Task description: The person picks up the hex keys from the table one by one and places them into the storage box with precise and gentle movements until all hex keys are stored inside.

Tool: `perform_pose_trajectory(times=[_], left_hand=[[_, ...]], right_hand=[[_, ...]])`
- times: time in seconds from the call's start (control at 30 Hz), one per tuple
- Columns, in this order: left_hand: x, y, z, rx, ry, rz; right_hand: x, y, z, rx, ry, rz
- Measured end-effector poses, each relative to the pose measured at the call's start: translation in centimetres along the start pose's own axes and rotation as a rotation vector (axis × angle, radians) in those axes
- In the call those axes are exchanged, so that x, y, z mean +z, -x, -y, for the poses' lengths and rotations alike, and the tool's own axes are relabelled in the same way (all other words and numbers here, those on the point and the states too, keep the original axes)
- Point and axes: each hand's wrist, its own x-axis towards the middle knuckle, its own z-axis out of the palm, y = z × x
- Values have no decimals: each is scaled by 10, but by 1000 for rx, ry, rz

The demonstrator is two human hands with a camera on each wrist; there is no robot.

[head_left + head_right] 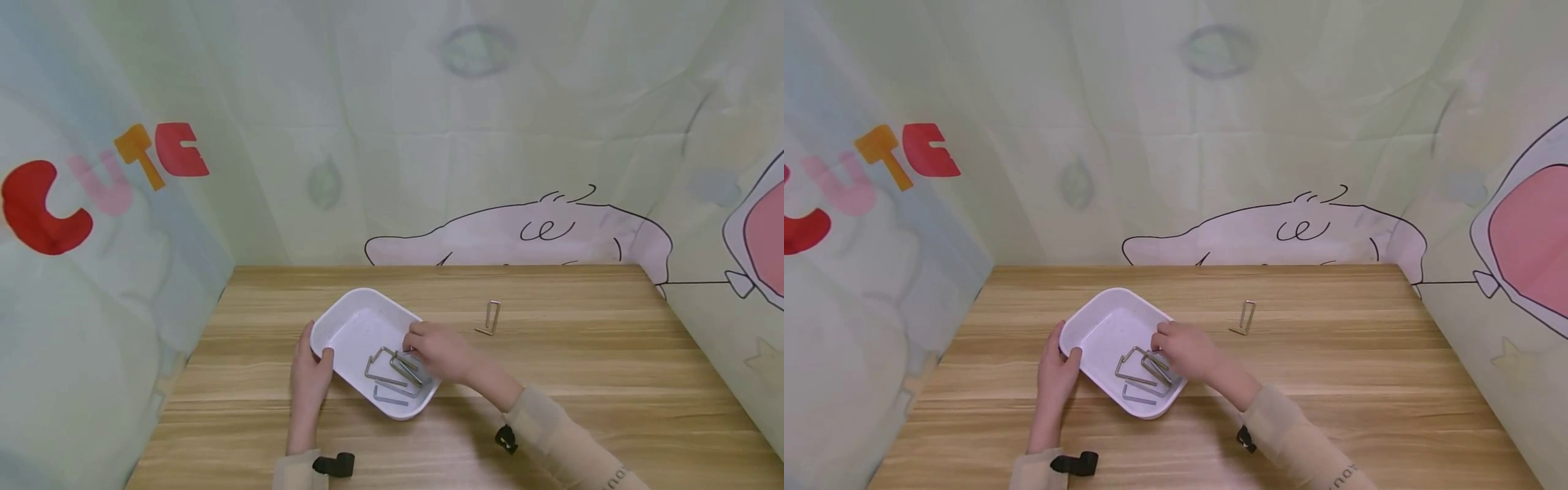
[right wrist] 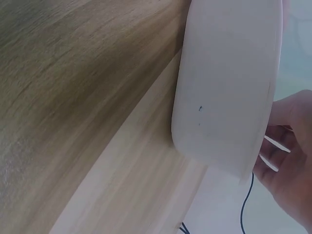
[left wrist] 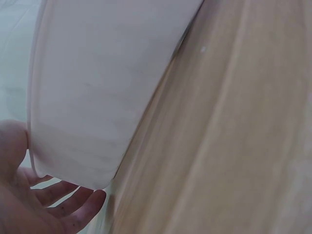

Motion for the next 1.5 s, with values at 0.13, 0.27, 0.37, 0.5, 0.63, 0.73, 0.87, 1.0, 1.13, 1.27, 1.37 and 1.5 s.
perform_pose_trajectory(times=[0.13,0.27,0.37,0.5,0.63,0.73,0.87,1.0,1.13,1.27,1.37,1.5], left_hand=[[0,0,0,5,3,3],[0,-1,-1,11,7,5],[0,-1,-1,6,12,3],[1,-1,0,-1,15,1],[1,-1,0,-2,7,1],[1,-2,-1,0,-1,4],[1,-2,-1,0,-2,9],[0,-1,1,-11,13,17],[0,-2,1,-19,12,26],[1,-1,0,-16,3,16],[0,-1,-2,-12,3,13],[0,-1,-3,-10,8,16]], right_hand=[[1,0,2,23,17,81],[1,0,4,49,31,136],[3,-1,6,48,35,165],[7,-2,6,46,17,212],[9,-2,6,74,-9,235],[10,-3,5,93,-25,244],[12,-2,4,101,-31,243],[12,-1,4,81,-35,208],[10,2,5,52,-48,147],[10,4,5,45,-72,81],[10,6,5,37,-95,38],[9,7,6,27,-124,0]])
